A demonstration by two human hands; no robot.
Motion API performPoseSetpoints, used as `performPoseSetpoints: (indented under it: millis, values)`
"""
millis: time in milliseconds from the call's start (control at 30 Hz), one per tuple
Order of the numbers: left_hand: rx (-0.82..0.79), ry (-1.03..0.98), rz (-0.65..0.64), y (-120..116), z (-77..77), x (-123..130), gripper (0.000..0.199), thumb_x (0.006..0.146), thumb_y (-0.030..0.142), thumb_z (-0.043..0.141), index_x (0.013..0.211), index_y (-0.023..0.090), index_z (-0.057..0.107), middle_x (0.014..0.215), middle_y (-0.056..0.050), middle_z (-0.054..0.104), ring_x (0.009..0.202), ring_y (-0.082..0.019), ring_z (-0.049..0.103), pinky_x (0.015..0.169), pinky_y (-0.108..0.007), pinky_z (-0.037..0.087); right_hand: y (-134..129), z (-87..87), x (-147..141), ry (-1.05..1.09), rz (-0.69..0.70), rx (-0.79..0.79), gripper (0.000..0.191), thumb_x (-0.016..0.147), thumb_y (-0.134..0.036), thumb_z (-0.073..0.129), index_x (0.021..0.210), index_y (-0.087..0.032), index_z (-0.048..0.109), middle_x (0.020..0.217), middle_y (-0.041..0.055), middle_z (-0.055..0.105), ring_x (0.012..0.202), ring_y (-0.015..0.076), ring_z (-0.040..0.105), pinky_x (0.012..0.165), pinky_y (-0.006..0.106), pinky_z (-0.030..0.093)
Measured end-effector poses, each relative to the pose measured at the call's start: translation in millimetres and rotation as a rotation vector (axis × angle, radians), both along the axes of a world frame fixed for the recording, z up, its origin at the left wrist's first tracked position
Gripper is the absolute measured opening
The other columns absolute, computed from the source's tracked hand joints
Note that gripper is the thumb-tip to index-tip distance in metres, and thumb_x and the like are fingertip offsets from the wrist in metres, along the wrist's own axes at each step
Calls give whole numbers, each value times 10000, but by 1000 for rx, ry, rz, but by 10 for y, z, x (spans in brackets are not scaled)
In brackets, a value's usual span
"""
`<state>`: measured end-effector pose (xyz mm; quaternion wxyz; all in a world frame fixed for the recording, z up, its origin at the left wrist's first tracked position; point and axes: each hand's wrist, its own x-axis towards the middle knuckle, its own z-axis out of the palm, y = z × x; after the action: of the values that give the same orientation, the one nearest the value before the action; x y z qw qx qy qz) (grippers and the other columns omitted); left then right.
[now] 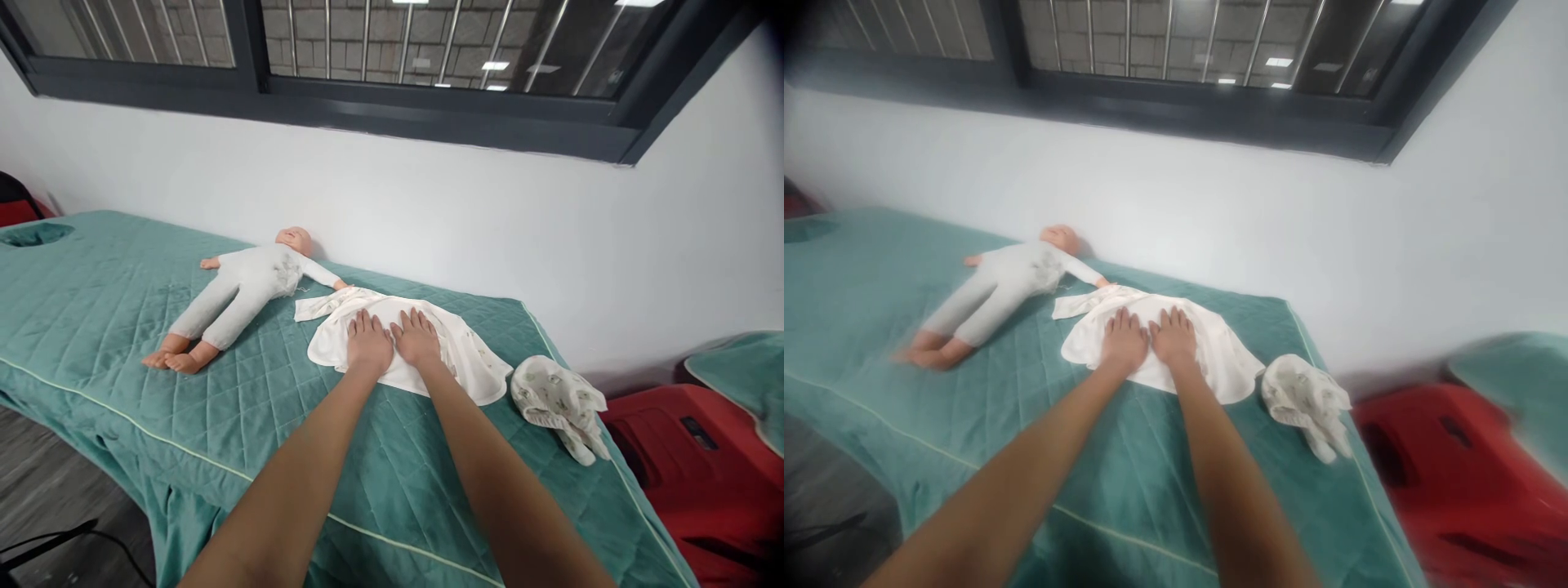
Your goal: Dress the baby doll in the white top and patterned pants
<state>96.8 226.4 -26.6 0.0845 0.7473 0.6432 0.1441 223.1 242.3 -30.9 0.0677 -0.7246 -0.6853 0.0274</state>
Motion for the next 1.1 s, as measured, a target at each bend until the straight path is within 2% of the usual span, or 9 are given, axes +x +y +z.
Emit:
performPoseSetpoints:
  millis: [167, 500, 800, 900, 1000, 1100]
  values:
    - [8, 13, -18, -35, -5, -11, 644, 994, 366, 173, 1513, 18, 331, 1625, -205, 207, 1525, -288, 147, 1228, -479, 151, -186, 21, 14, 1, 44, -2, 689, 1009, -540, 142, 1572, -154, 238, 1657, 137, 144, 1528, 291, 123, 1207, 444, 119]
    - [4, 48, -83, -236, -4, -99, 624, 996, 355, 176, 1521, 56, 334, 1630, -168, 222, 1525, -269, 159, 1234, -459, 137, -798, 130, 91, -2, 100, -62, 681, 1006, -570, 167, 1575, -201, 235, 1662, 105, 132, 1532, 282, 112, 1208, 462, 123]
    - [48, 96, -169, -426, 0, -249, 577, 998, 323, 216, 1498, 87, 380, 1611, -158, 282, 1510, -257, 217, 1219, -462, 188, -1283, 147, 185, -36, 141, 9, 652, 1018, -541, 215, 1554, -180, 301, 1636, 155, 217, 1521, 274, 178, 1208, 441, 160]
    - [52, 104, -203, -435, 12, -380, 547, 999, 313, 230, 1488, 138, 402, 1608, -113, 313, 1503, -238, 239, 1224, -462, 177, -1466, 147, 215, -42, 158, 44, 649, 1022, -530, 211, 1544, -161, 326, 1627, 161, 240, 1517, 266, 196, 1212, 430, 172]
    - [75, 96, -215, -417, 9, -630, 520, 995, 311, 259, 1450, 148, 450, 1597, -97, 342, 1500, -241, 244, 1228, -456, 172, -1688, 162, 245, -43, 178, 62, 642, 1021, -528, 224, 1535, -163, 348, 1626, 143, 245, 1522, 249, 183, 1217, 434, 183]
    - [154, 38, -144, -351, -26, -972, 481, 982, 334, 316, 1388, 163, 509, 1573, -90, 389, 1490, -244, 262, 1223, -437, 201, -1900, 198, 276, -37, 214, 46, 627, 1016, -527, 254, 1537, -191, 350, 1636, 107, 226, 1529, 233, 155, 1223, 446, 186]
